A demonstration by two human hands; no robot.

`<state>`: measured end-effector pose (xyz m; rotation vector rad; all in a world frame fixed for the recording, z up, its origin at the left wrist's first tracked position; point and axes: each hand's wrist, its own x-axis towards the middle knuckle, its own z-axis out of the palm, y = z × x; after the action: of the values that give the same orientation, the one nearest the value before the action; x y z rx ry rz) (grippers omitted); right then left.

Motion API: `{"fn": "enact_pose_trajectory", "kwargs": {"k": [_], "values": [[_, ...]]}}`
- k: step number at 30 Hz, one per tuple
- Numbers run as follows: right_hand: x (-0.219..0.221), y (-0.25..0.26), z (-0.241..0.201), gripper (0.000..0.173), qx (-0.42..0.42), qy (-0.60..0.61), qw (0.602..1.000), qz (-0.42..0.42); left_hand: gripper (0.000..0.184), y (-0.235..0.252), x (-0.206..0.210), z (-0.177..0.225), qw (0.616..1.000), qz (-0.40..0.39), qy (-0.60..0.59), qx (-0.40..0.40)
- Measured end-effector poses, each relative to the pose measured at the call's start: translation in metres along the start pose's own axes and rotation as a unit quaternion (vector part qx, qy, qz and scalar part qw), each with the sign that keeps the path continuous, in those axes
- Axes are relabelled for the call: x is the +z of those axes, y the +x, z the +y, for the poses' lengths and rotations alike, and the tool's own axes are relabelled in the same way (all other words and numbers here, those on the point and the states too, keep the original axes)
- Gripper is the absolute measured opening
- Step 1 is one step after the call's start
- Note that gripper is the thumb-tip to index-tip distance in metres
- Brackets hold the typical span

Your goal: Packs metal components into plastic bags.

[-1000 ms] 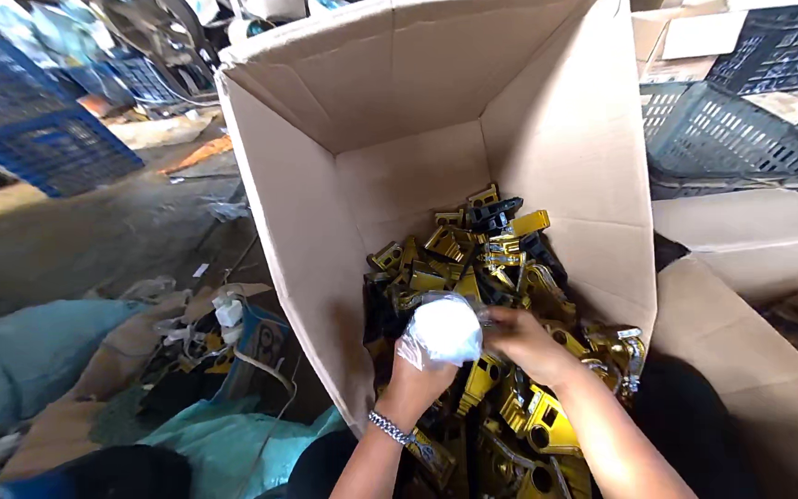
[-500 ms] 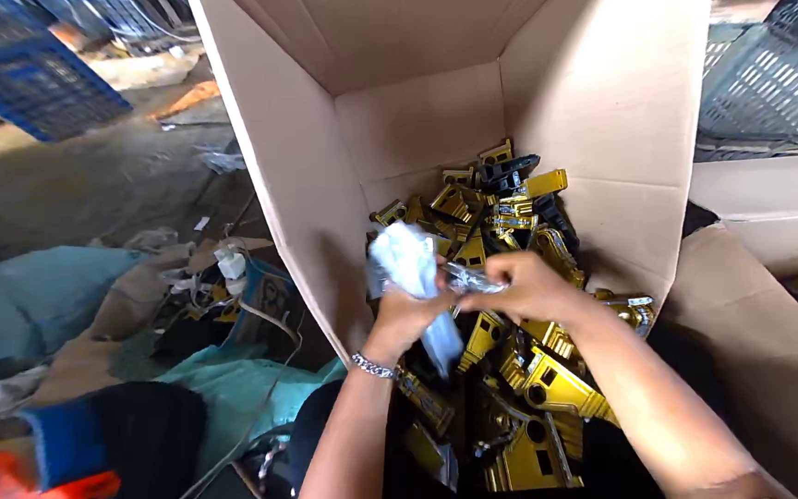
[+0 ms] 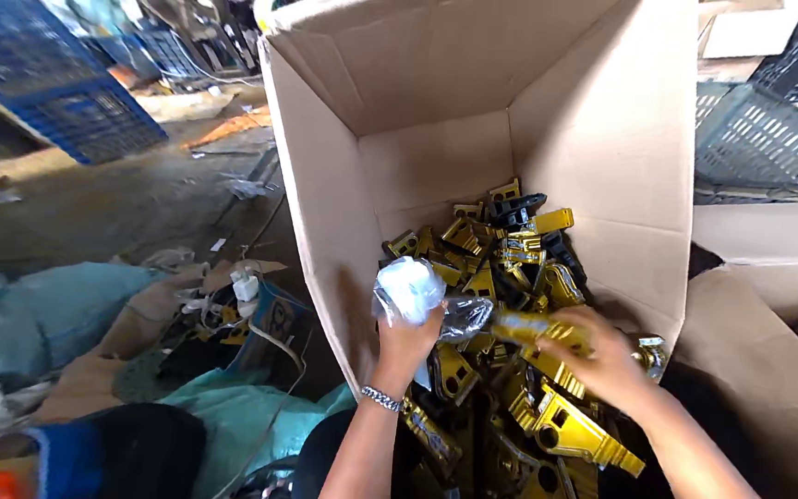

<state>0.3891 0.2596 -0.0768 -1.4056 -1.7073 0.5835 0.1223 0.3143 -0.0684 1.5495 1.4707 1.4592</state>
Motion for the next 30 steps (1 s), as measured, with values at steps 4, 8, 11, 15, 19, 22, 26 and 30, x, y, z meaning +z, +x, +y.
{"fn": "enact_pose_trajectory", "kwargs": {"k": [4,8,11,15,19,22,26,30], "values": [[0.001,0.01,-0.032,0.056,0.065,0.509,0.852,0.107,0.054,-0.01,0.018,0.005,0.989,-0.03,-0.14,-0.035],[0.04,0.029,-0.057,0.041,0.14,0.547,0.825,0.04,0.047,-0.02,0.02,0.026,0.958,-0.046,-0.238,-0.15],[0.042,0.031,-0.056,0.053,0.113,0.582,0.802,0.064,0.036,-0.016,0.016,0.031,0.948,-0.039,-0.274,-0.154],[0.046,0.029,-0.06,0.036,0.093,0.544,0.833,0.044,0.041,-0.014,0.016,0.037,0.937,-0.019,-0.282,-0.206],[0.055,0.03,-0.053,0.044,-0.059,0.378,0.921,0.074,0.03,-0.007,0.019,0.037,0.914,-0.008,-0.315,-0.254],[0.046,0.024,-0.044,0.038,-0.208,0.236,0.949,0.01,0.022,-0.001,0.007,0.041,0.895,-0.001,-0.356,-0.269],[0.019,0.018,-0.027,0.037,-0.177,0.042,0.983,0.006,0.017,0.005,-0.006,0.033,0.929,-0.005,-0.326,-0.177],[-0.007,0.017,-0.021,0.039,-0.145,-0.045,0.982,0.115,0.044,0.0,-0.012,0.02,0.979,-0.011,-0.181,-0.091]]}}
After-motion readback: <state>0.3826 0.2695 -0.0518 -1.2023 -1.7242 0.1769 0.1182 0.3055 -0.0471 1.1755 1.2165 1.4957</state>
